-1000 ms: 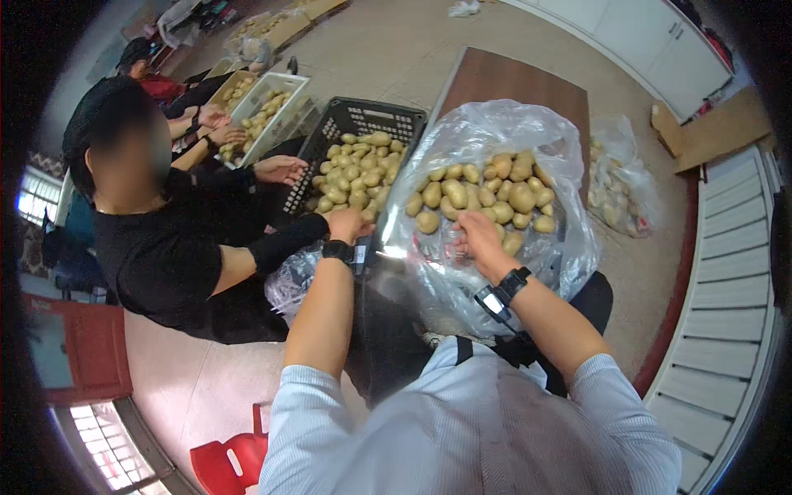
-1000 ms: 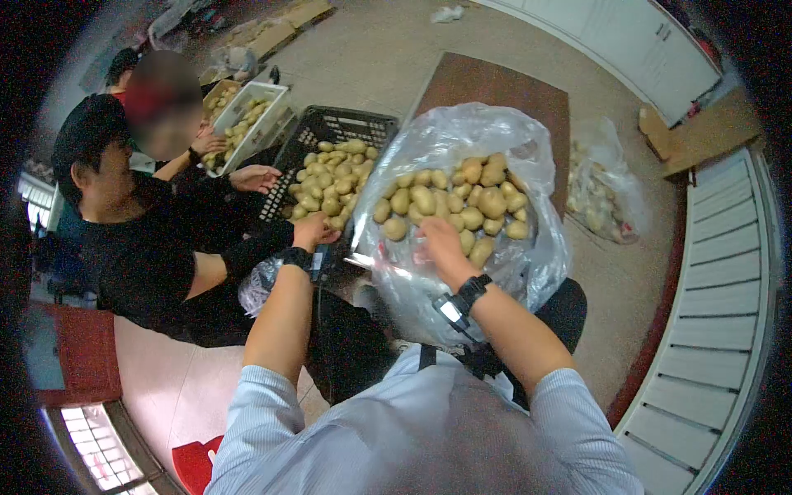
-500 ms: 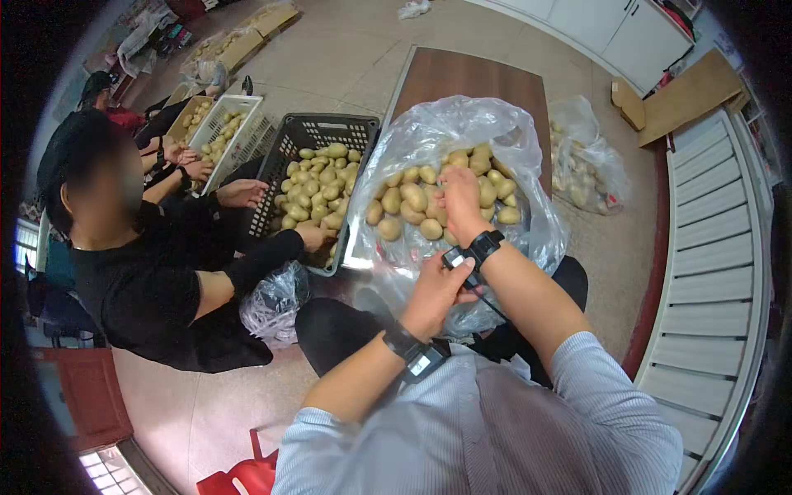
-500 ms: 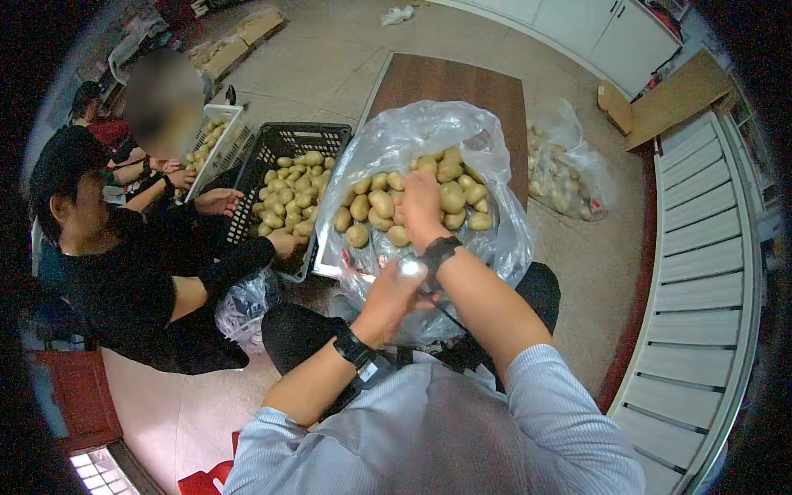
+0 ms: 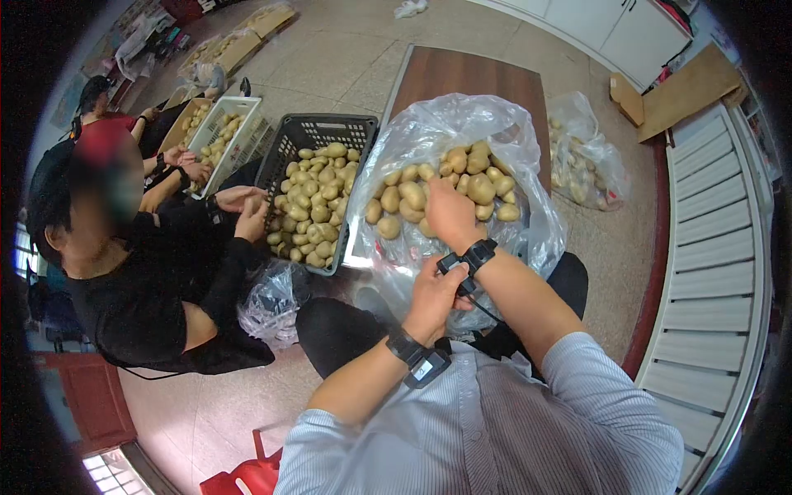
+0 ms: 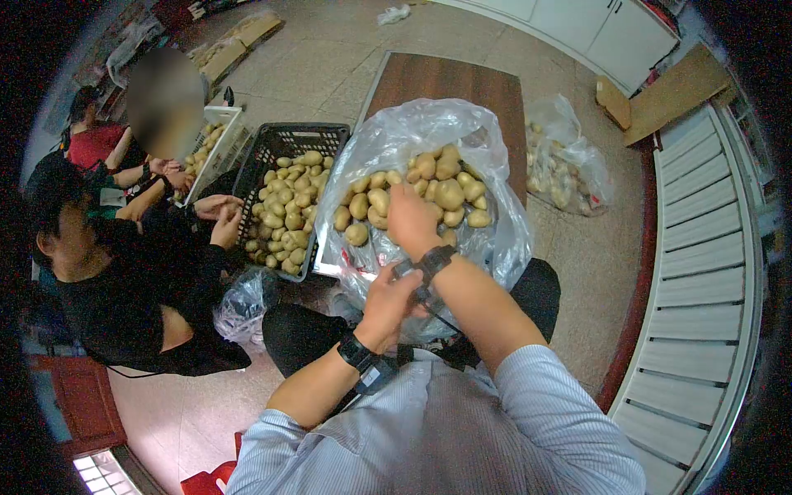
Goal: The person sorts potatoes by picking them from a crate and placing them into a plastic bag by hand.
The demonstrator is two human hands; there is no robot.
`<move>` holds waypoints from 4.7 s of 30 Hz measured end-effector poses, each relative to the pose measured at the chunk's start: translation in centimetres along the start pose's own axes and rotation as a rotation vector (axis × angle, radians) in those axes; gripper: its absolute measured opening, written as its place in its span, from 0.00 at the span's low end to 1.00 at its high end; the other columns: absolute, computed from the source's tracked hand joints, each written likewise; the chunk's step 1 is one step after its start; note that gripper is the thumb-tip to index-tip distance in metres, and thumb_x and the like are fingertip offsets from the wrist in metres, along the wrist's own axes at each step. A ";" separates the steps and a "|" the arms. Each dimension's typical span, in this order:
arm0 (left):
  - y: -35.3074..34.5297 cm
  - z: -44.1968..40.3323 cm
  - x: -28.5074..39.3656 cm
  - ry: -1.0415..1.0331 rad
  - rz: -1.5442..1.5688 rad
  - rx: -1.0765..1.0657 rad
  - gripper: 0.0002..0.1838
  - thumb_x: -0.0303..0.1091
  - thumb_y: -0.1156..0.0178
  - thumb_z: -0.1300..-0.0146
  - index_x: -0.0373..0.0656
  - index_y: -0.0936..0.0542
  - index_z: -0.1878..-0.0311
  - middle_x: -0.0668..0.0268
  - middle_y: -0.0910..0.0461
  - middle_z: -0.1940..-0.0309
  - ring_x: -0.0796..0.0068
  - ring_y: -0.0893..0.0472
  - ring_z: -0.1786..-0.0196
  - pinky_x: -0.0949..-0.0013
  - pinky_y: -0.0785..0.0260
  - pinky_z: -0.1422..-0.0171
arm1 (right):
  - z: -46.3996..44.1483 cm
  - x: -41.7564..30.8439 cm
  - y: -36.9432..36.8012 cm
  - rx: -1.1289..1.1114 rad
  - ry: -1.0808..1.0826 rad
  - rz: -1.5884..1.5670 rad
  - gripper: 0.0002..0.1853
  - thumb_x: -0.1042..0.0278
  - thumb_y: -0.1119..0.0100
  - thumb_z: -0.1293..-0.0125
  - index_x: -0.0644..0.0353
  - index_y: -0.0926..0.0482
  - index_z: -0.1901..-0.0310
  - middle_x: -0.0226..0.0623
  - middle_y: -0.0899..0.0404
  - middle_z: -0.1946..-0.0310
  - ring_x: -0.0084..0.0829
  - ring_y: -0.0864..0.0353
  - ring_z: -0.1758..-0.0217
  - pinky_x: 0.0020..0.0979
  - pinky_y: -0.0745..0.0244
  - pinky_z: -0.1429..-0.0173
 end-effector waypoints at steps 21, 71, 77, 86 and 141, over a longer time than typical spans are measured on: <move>4.3 -3.4 0.6 0.095 0.083 -0.020 0.19 0.49 0.49 0.32 0.41 0.30 0.53 0.63 0.27 0.60 0.68 0.22 0.61 0.62 0.22 0.58 | 0.2 2.7 -1.9 -0.177 -0.599 -1.081 0.16 0.69 0.48 0.34 0.66 0.29 0.46 0.34 0.24 0.68 0.22 0.25 0.75 0.24 0.29 0.76; 16.5 -9.6 9.3 -0.278 0.007 0.358 0.11 0.34 0.48 0.32 0.39 0.28 0.51 0.64 0.25 0.65 0.73 0.22 0.70 0.69 0.25 0.70 | 8.7 3.7 -0.2 -0.169 -0.173 -0.327 0.24 0.60 0.40 0.39 0.64 0.33 0.46 0.52 0.26 0.52 0.49 0.23 0.49 0.46 0.28 0.48; 18.5 -10.9 8.0 -0.200 -0.009 0.318 0.14 0.37 0.47 0.33 0.42 0.31 0.48 0.65 0.27 0.63 0.71 0.23 0.69 0.64 0.22 0.66 | 8.6 6.8 -0.4 -0.158 -0.237 0.052 0.27 0.64 0.37 0.45 0.60 0.34 0.44 0.53 0.33 0.46 0.56 0.25 0.49 0.50 0.26 0.48; 16.7 -9.5 8.2 -0.236 -0.061 0.314 0.11 0.38 0.48 0.32 0.42 0.29 0.53 0.64 0.25 0.67 0.72 0.22 0.71 0.68 0.25 0.71 | 8.3 8.8 -2.8 -0.182 -0.204 0.035 0.31 0.67 0.39 0.47 0.54 0.35 0.39 0.57 0.33 0.44 0.59 0.27 0.47 0.48 0.29 0.42; 18.2 -11.7 7.6 -0.197 0.194 0.204 0.17 0.38 0.49 0.30 0.41 0.33 0.43 0.57 0.24 0.53 0.56 0.19 0.57 0.59 0.20 0.58 | 6.4 6.8 -3.8 0.054 -0.063 -0.259 0.25 0.70 0.41 0.42 0.59 0.33 0.42 0.53 0.32 0.46 0.52 0.28 0.44 0.46 0.30 0.43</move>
Point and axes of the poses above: each hand's wrist, its own z-axis away from the middle knuckle, its own y-axis out of the back of the hand, x = y × z, the point moved 1 cm from there along -z, towards the middle knuckle
